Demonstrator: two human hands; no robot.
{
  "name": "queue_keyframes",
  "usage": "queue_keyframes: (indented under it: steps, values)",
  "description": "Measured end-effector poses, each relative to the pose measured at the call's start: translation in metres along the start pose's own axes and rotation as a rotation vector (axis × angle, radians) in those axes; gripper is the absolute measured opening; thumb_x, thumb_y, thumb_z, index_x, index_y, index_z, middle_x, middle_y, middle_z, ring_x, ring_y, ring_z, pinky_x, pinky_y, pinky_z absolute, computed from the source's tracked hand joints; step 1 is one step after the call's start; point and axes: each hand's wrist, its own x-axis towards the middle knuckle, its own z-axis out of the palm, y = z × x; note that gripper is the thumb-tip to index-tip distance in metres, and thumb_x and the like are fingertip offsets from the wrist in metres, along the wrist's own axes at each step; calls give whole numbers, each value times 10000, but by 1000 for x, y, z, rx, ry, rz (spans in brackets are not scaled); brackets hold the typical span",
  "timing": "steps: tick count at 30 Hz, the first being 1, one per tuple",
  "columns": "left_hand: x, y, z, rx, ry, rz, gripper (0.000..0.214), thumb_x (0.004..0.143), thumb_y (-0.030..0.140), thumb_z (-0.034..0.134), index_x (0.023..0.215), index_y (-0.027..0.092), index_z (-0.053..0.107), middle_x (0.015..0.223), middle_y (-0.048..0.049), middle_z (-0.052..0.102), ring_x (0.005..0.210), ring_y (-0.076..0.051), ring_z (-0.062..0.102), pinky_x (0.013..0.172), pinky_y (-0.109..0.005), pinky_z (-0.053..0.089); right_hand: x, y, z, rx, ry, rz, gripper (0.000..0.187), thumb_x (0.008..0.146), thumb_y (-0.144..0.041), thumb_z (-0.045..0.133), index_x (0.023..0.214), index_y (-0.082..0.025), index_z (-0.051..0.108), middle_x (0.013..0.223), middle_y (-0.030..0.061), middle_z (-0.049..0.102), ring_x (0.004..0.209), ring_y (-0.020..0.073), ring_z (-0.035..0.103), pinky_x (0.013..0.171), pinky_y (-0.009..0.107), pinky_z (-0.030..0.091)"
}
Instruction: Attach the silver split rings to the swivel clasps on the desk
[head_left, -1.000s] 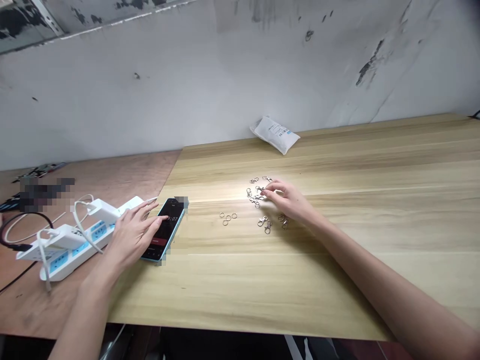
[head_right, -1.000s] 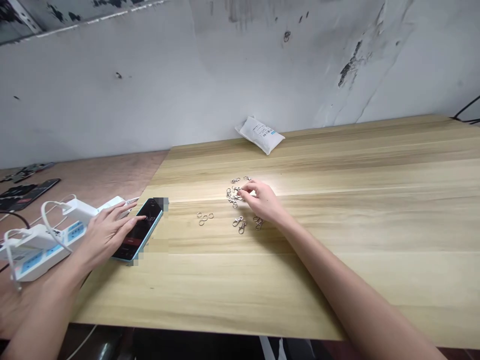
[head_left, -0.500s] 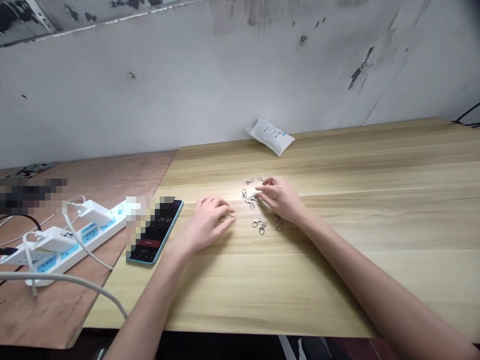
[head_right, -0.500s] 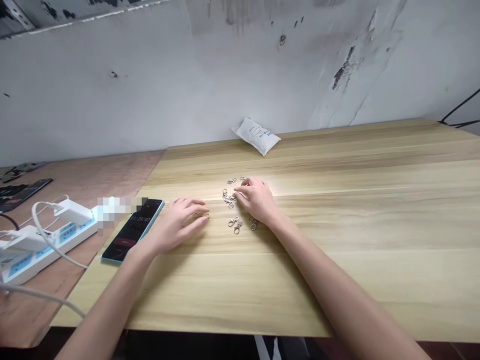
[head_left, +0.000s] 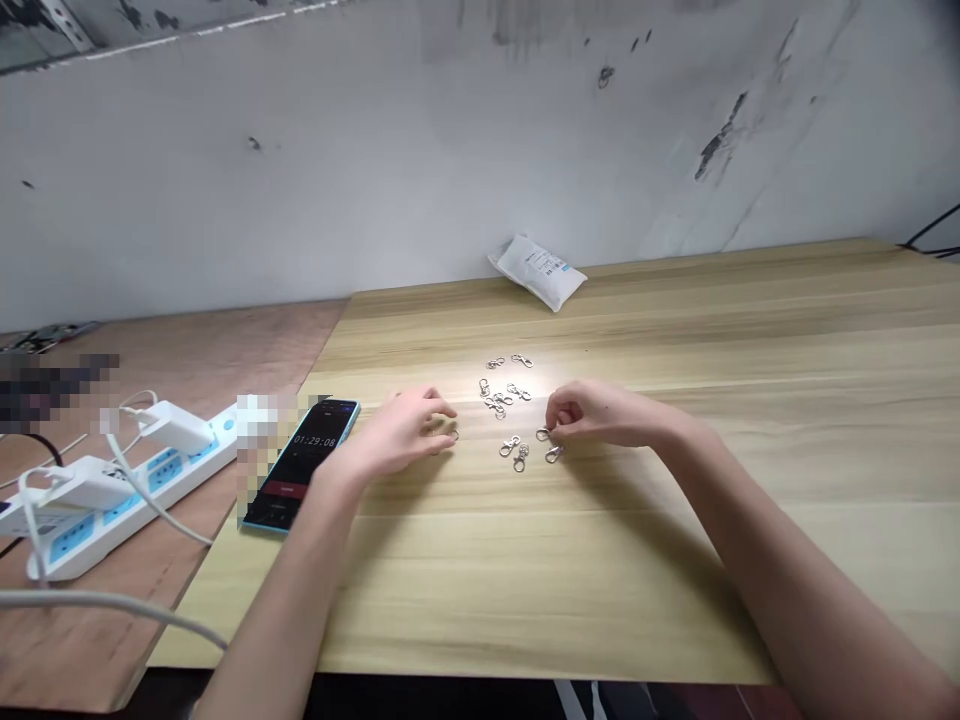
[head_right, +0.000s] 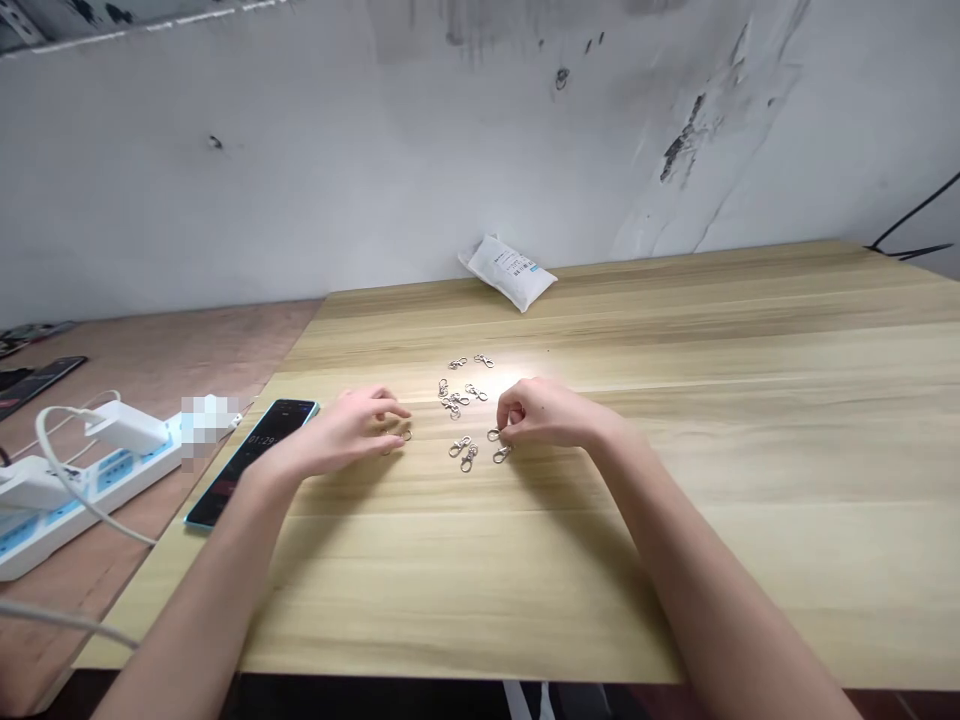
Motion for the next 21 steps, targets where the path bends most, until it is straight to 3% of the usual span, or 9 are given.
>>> queue_keyframes:
  steps: [5, 14, 18, 21]
  values:
    - [-10, -19, -3, -36, -22, -4, 222, 861, 386, 589, 959, 223, 703, 957, -50, 638, 880, -204, 589, 744, -305, 434, 1, -7, 5, -40, 1, 40, 68, 696, -213, 581, 673, -186, 639, 683, 4, 627, 582, 117, 497, 497, 233, 326]
    - [4, -2, 11, 5, 41, 46, 166, 860, 319, 582, 813, 209, 697, 878, -35, 656, 810, -185, 584, 751, -309, 419, 4, -16, 12, -238, 139, 35, 75, 723, -209, 583, 764, -204, 646, 722, -2, 677, 625, 131, 556, 519, 232, 321]
    - [8, 6, 8, -67, -4, -44, 122, 826, 246, 577, 781, 195, 678, 870, -37, 675, 752, -174, 602, 651, -275, 417, 8, -18, 17, -360, 193, 32, 119, 764, -194, 548, 748, -212, 665, 721, -1, 688, 601, 127, 554, 529, 236, 307]
    - [12, 10, 6, -142, -102, -93, 84, 785, 228, 591, 745, 190, 654, 748, -19, 688, 682, -167, 613, 616, -267, 415, 12, -18, 23, -454, 223, 36, 136, 760, -200, 548, 697, -215, 668, 702, 2, 691, 579, 128, 548, 518, 243, 285]
